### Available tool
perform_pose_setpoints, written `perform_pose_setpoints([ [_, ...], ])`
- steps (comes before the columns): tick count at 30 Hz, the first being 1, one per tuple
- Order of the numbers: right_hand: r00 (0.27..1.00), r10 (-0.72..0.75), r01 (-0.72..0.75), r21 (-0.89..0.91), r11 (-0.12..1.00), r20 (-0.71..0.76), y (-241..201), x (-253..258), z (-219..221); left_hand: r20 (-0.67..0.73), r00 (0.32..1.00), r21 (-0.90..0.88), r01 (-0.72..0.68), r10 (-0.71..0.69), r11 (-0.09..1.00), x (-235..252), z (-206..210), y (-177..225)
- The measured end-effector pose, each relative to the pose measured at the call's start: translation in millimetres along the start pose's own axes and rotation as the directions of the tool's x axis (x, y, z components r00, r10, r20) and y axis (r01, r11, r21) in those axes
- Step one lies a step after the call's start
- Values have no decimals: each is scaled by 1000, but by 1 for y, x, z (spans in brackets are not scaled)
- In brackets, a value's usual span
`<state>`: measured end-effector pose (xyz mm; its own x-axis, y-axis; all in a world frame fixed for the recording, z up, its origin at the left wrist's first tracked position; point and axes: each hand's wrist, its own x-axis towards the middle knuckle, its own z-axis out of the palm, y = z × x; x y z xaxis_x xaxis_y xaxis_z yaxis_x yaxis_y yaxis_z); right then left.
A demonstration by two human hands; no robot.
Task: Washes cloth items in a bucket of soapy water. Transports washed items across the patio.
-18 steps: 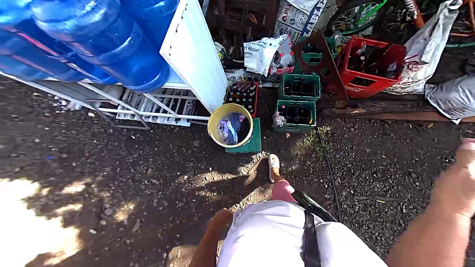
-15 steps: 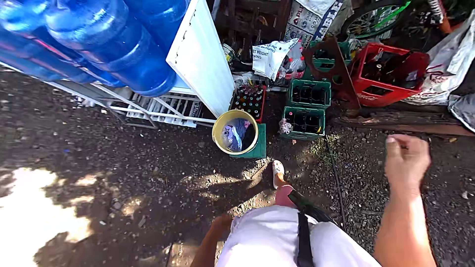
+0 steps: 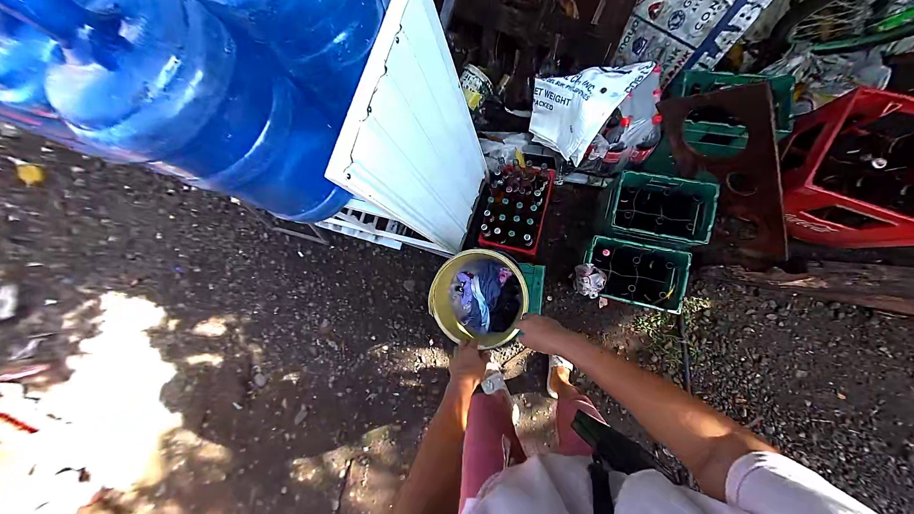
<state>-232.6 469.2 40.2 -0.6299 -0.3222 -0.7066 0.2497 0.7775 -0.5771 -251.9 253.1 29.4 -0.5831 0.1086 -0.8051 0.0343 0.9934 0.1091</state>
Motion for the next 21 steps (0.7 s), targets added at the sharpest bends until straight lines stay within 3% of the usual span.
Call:
perform_pose_setpoints([
  [6, 974, 217, -195, 240, 951, -70, -6, 118, -5, -1, 1000, -10, 1, -1, 1000, 123, -17, 15],
  [10, 897, 441, -408, 334, 849, -23, 13, 179, 20, 77, 997, -5, 7, -6, 1000, 188, -12, 2],
  [16, 752, 659, -618, 318, 719, -29, 18, 229, 58, 232, 968, 87, -115, 93, 989, 232, -12, -22],
  [21, 691, 714, -644, 350, 680, -116, 37, 256, 64, 292, 956, 189, -85, 26, 978, 246, -3, -20],
])
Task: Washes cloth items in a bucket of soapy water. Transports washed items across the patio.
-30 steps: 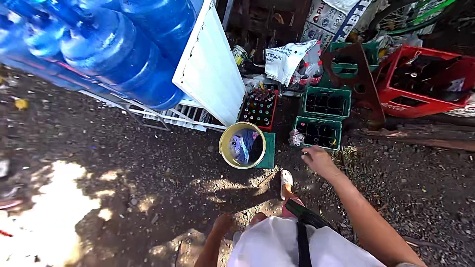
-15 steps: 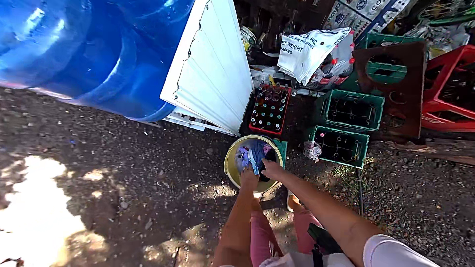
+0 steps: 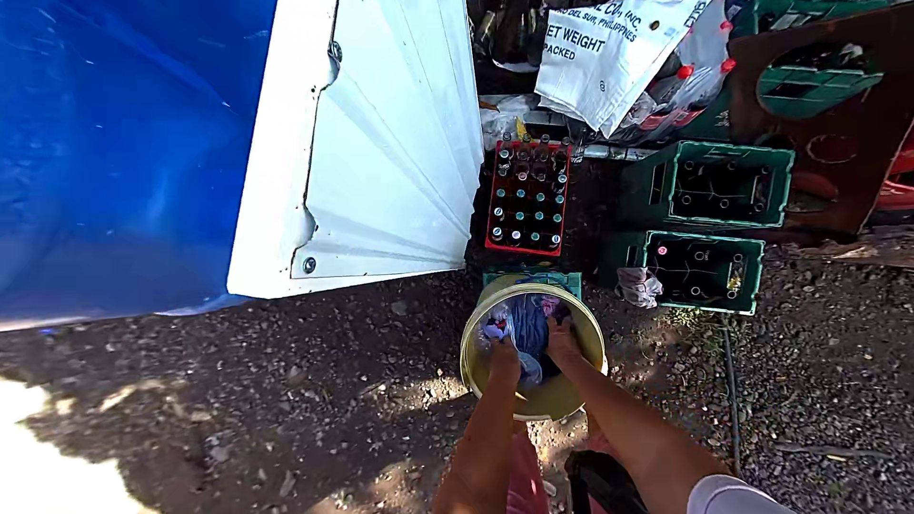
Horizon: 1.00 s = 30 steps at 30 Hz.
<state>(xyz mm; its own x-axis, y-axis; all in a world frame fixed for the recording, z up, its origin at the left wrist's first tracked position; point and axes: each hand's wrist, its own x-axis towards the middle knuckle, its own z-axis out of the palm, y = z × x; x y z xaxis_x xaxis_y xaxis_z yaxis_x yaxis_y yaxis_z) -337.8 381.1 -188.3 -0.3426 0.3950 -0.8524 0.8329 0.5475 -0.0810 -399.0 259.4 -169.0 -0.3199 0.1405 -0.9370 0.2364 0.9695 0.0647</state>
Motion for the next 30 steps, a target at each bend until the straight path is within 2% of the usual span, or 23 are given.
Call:
perform_pose_setpoints([
  [2, 999, 13, -13, -14, 1000, -32, 2, 10, 7, -30, 999, 26, 33, -33, 999, 10, 12, 5],
  [5, 998, 26, -28, -28, 999, -56, 2, 17, 16, -109, 992, -65, 55, -62, 996, 19, 27, 7],
  [9, 993, -57, 56, -8, 998, -103, 11, 21, 28, -24, 999, -134, 37, -40, 990, 19, 36, 8],
  [12, 997, -6, 7, 17, 1000, -83, 11, 21, 29, -24, 999, -225, 17, -23, 974, 22, 52, 7],
  [13, 998, 3, -3, 9, 1000, -63, 9, 20, 26, 17, 1000, -207, 9, -6, 978, 21, 52, 5],
  [15, 997, 9, -7, -36, 999, 81, 6, 14, 19, 144, 989, -62, -15, 24, 998, 10, 46, 3],
  [17, 981, -22, 40, -91, 995, 195, 4, 8, 8, 132, 989, -31, -55, 58, 998, -7, 25, 3],
  [20, 959, -12, 67, -185, 980, 283, -18, -14, -42, 157, 981, 24, -123, 117, 992, -11, -26, -2],
  [21, 965, -11, 62, -188, 980, 264, -28, -25, -62, 98, 987, 18, -128, 126, 992, -11, -42, -2],
  [23, 986, -136, 149, -132, 980, 100, -46, -40, -86, -122, 984, -37, -134, 129, 990, -15, -69, 6],
  [25, 953, -290, 281, -104, 954, -89, -56, -28, -78, -298, 940, -98, -205, 167, 974, -4, -82, 19],
  [28, 930, -340, 327, -111, 938, -137, -58, 3, -54, -389, 894, -176, -308, 221, 935, 31, -79, 34],
  [30, 933, -322, 314, -73, 947, -159, -49, 19, -40, -388, 900, -258, -311, 197, 915, 48, -76, 36],
])
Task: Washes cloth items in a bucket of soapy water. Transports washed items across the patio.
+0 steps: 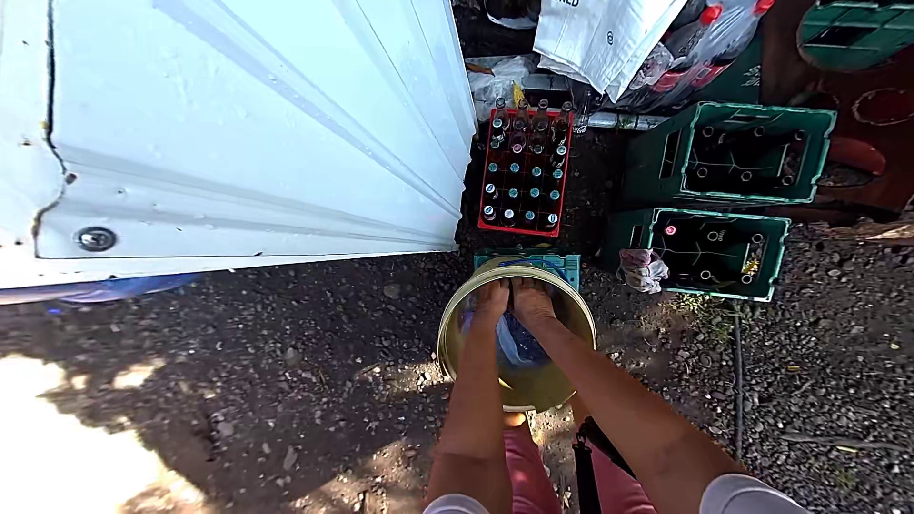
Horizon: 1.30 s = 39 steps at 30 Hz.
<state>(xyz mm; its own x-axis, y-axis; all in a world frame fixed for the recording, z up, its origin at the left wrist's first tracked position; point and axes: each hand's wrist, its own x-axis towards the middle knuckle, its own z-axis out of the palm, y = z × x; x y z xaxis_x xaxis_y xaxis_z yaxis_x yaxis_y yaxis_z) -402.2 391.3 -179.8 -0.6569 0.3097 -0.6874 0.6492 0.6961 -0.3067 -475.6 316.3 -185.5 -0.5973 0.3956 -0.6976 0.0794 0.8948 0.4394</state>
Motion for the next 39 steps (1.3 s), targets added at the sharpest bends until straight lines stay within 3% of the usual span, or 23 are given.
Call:
perform_pose_setpoints([
  [4, 995, 77, -87, 188, 978, 61, 21, 1, 0, 17, 996, -4, 84, -84, 996, 16, 2, -3],
  [9, 994, -28, 5, 207, 978, 108, 35, -28, -14, 81, 985, 164, 137, -152, 977, 28, 6, 7],
  [14, 992, -84, 59, 256, 965, 90, 44, -58, -29, 101, 991, 124, 72, -85, 990, 28, 11, 7],
  [17, 990, -131, 108, 305, 946, 58, 39, -80, -37, 145, 975, 19, 168, -169, 986, 1, 4, 7],
  [19, 984, -171, 144, 342, 929, 52, 34, -101, -42, 176, 973, -75, 166, -151, 983, -26, -1, -4],
  [27, 900, -436, 390, 449, 804, -1, 6, -175, -53, 20, 1000, -386, -7, 16, 922, -157, -40, -26],
  [29, 835, -539, 418, 504, 755, 114, 1, -177, -56, -14, 999, -436, -44, 42, 899, -179, -53, -30],
  [30, 777, -576, 397, 514, 761, 254, -2, -171, -61, -7, 1000, -429, -30, 30, 903, -185, -58, -34],
  [32, 649, -569, 383, 429, 818, 505, -4, -149, -70, 57, 996, -248, 84, -72, 965, -186, -65, -38],
  [33, 630, -507, 386, 329, 862, 589, -5, -136, -75, 95, 986, -105, 146, -136, 984, -183, -64, -34],
  [34, 671, -423, 375, 214, 902, 609, -4, -121, -78, 110, 977, 21, 183, -185, 983, -177, -58, -31],
  [36, 839, -237, 261, 19, 965, 490, -1, -90, -74, 126, 961, 142, 228, -247, 963, -167, -33, -28],
  [37, 901, -165, 194, -32, 981, 401, 3, -73, -66, 151, 949, 132, 260, -278, 957, -162, -20, -26],
  [39, 938, -78, 115, -89, 989, 337, 16, -44, -44, 174, 927, 43, 329, -332, 943, -151, 12, -27],
])
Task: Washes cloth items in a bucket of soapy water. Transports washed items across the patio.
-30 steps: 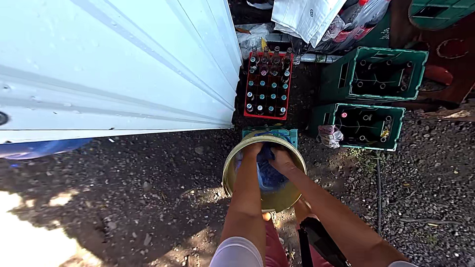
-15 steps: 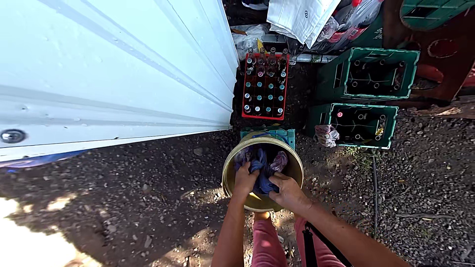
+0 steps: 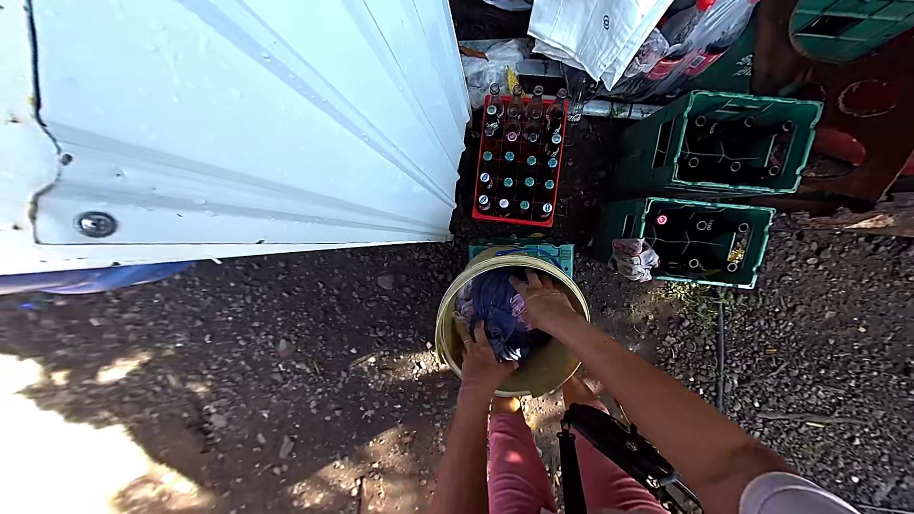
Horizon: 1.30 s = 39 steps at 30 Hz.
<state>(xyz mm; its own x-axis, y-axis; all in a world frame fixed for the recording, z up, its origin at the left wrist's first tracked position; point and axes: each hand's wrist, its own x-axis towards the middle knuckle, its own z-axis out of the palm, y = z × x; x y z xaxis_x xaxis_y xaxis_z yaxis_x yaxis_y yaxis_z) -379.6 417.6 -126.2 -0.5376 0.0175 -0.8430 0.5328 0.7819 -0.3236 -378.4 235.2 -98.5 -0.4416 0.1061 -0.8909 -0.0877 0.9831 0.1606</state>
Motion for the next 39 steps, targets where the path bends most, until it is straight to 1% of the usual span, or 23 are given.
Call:
perform_pose_setpoints([
  [2, 999, 25, -25, 14, 1000, 25, 13, 19, 30, -9, 998, -59, 61, -62, 996, 17, 30, 3],
  [3, 999, 38, -38, -20, 999, 7, 16, 24, 46, -17, 995, -25, 100, -101, 995, 25, 41, 7],
  [6, 994, 97, -103, -133, 986, -56, 12, 32, 71, -43, 982, 207, 187, -182, 960, 47, 67, 20],
  [9, 990, 114, -127, -178, 976, -82, 10, 48, 76, -70, 982, 350, 187, -173, 918, 70, 79, 19],
  [12, 993, 110, -116, -193, 974, -42, 11, 57, 80, -80, 987, 362, 162, -142, 918, 85, 83, 16],
  [14, 988, 154, -149, -179, 972, 12, 8, 57, 80, -135, 985, 293, 140, -104, 946, 89, 86, 14],
  [15, 983, 182, -174, -164, 971, 37, 4, 55, 76, -139, 984, 244, 146, -114, 959, 90, 86, 15],
  [18, 974, 219, -214, -80, 974, 53, -1, 48, 74, 6, 987, 201, 155, -160, 967, 87, 79, 21],
  [20, 977, 213, -212, -58, 976, 18, 2, 50, 81, 81, 987, 159, 122, -136, 980, 83, 82, 18],
  [22, 977, 211, -210, -33, 977, 14, 6, 51, 89, 123, 987, 131, 82, -99, 988, 87, 95, 8],
  [23, 977, 213, -213, -26, 977, 16, 7, 51, 91, 162, 982, 149, 71, -95, 986, 86, 96, 8],
  [24, 976, 218, -217, -30, 976, 30, 7, 50, 90, 238, 965, 184, 67, -111, 981, 79, 89, 13],
  [25, 976, 215, -213, -41, 976, 37, 5, 47, 88, 270, 956, 226, 56, -118, 972, 74, 83, 17],
  [26, 980, 199, -198, -51, 979, 5, 4, 46, 87, 227, 969, 243, 43, -100, 969, 69, 79, 18],
  [28, 971, 125, -138, -50, 989, -204, 6, 51, 87, 92, 995, 249, 6, -30, 969, 61, 68, 15],
  [29, 952, 88, -105, -44, 993, -292, 9, 54, 88, 54, 998, 289, 21, -39, 957, 58, 58, 16],
  [30, 938, 54, -73, -41, 996, -341, 10, 57, 88, 33, 998, 337, 45, -59, 940, 55, 45, 19],
  [31, 930, 26, -46, -46, 998, -366, 10, 59, 87, -1, 999, 342, 43, -45, 939, 50, 31, 23],
  [33, 948, 20, -39, -55, 998, -319, 7, 56, 83, -153, 984, 273, -46, 91, 961, 46, 7, 32],
  [35, 969, 49, -60, -36, 998, -243, 4, 46, 80, -304, 911, 212, -221, 279, 952, 62, -5, 43],
  [37, 978, 74, -74, 10, 997, -194, 2, 30, 81, -345, 844, 116, -395, 410, 911, 86, -9, 59],
  [38, 982, 79, -77, 21, 997, -171, 0, 21, 81, -353, 829, 59, -443, 434, 894, 97, -8, 69],
  [39, 988, 74, -71, 28, 997, -138, -1, 13, 81, -354, 834, -6, -455, 423, 891, 107, -7, 78],
])
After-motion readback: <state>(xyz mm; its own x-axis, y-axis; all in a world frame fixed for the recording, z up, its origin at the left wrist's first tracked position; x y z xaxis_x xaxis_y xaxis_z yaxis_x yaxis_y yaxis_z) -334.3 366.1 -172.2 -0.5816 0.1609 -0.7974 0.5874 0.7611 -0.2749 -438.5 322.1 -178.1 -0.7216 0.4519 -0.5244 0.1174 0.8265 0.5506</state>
